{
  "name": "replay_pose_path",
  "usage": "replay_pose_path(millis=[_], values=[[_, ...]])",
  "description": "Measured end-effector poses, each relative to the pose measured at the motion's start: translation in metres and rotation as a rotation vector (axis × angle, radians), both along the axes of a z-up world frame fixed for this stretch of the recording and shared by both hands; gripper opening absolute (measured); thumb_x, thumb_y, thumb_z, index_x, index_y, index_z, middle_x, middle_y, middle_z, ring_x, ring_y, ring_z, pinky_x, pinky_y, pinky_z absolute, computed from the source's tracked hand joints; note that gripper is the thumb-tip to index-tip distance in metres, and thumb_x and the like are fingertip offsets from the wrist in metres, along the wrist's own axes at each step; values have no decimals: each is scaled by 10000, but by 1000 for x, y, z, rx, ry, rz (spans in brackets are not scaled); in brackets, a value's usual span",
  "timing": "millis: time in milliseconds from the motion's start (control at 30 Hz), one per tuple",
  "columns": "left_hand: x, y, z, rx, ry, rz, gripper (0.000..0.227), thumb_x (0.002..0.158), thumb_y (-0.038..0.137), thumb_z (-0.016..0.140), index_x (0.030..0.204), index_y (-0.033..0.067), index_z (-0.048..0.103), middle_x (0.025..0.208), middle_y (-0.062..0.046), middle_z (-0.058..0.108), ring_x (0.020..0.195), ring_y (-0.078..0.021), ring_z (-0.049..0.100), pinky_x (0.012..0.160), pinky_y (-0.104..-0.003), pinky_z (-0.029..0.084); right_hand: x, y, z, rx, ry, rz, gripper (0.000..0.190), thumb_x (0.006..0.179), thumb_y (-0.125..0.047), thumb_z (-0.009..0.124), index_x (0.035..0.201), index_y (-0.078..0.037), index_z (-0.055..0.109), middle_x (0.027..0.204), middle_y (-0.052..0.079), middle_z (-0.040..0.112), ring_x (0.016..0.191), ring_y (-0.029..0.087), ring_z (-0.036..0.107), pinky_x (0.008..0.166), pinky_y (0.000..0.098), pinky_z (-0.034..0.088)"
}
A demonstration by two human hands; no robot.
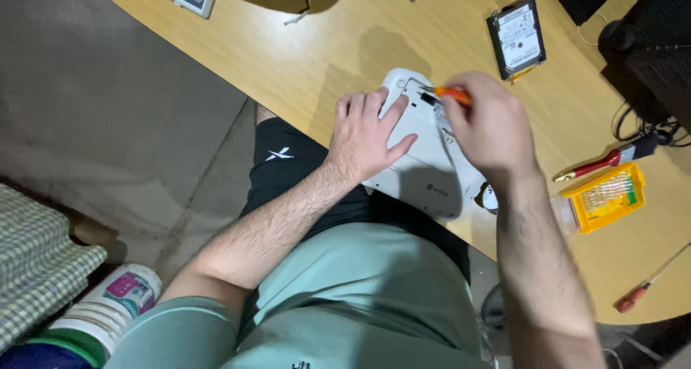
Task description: The person uses a screwdriver to tighten several screws on the back panel of a white electronic device. They repeatedly dip the screwdriver tip into a small metal tin before securing each screw on the device.
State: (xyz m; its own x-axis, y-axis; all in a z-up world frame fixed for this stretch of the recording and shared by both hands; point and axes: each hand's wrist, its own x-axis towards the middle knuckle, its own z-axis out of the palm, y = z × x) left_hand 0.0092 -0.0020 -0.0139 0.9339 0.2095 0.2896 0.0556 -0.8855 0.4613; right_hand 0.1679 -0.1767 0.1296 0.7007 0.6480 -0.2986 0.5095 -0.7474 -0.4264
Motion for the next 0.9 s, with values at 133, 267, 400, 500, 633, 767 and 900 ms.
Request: replay_pose_path(millis=[133, 267, 400, 500, 633, 767, 900], values=[[0, 3, 3, -12, -15, -29, 675, 1057, 685, 787, 1532, 208, 729, 1346, -130, 607, 1134, -362, 685, 1080, -632, 519, -62, -70, -27, 344, -129, -399, 139, 1217, -117, 866, 1353, -87, 878, 949, 167, 685, 922, 356, 757, 873, 446, 611], [1, 4, 1, -8, -16, -60, 662, 1070, 680, 770, 1519, 194, 751, 1376, -158, 626, 1172, -390, 691, 1064, -634, 523, -138, -130, -55, 353, -188, -437, 93, 1186, -144, 926, 1267, -105, 901, 857, 168, 771, 835, 469, 784, 766, 490, 622], [0, 3, 3, 30, -55, -43, 662, 1059, 670, 790, 1504, 182, 755, 1352, -167, 632, 1152, -408, 708, 1045, -638, 550, -186, -158, -62, 325, -51, -576, 157, 1082, -100, 952, 1227, -56, 912, 883, 193, 846, 829, 384, 858, 759, 426, 622], [1, 3, 4, 54, -65, -43, 667, 1043, 659, 822, 1506, 184, 756, 1356, -162, 625, 1147, -406, 719, 1033, -634, 578, -203, -170, -77, 387, 68, -703, 197, 1056, -87, 978, 1220, -19, 895, 925, 221, 876, 857, 358, 884, 777, 418, 661], [-1, 5, 4, 45, -70, -44, 668, 1054, 646, 831, 1523, 178, 750, 1349, -148, 631, 1111, -388, 747, 1013, -634, 620, -208, -169, -78, 560, 233, -774, 256, 1024, -26, 1005, 1232, 35, 868, 945, 253, 883, 850, 324, 901, 801, 454, 723], [-3, 4, 10, -42, -28, -17, 692, 1032, 616, 877, 1441, 84, 709, 1278, -156, 642, 1092, -380, 774, 1039, -627, 638, -214, -169, -76, 601, 263, -819, 293, 1021, -11, 1007, 1271, 38, 862, 939, 243, 875, 856, 305, 898, 766, 424, 728], [-4, 4, 14, -64, -19, -19, 701, 1025, 602, 907, 1421, 73, 672, 1289, -145, 637, 1111, -378, 780, 1052, -635, 637, -222, -174, -71, 591, 249, -753, 284, 1026, -44, 1009, 1253, 55, 869, 854, 236, 862, 815, 299, 880, 759, 457, 697]])
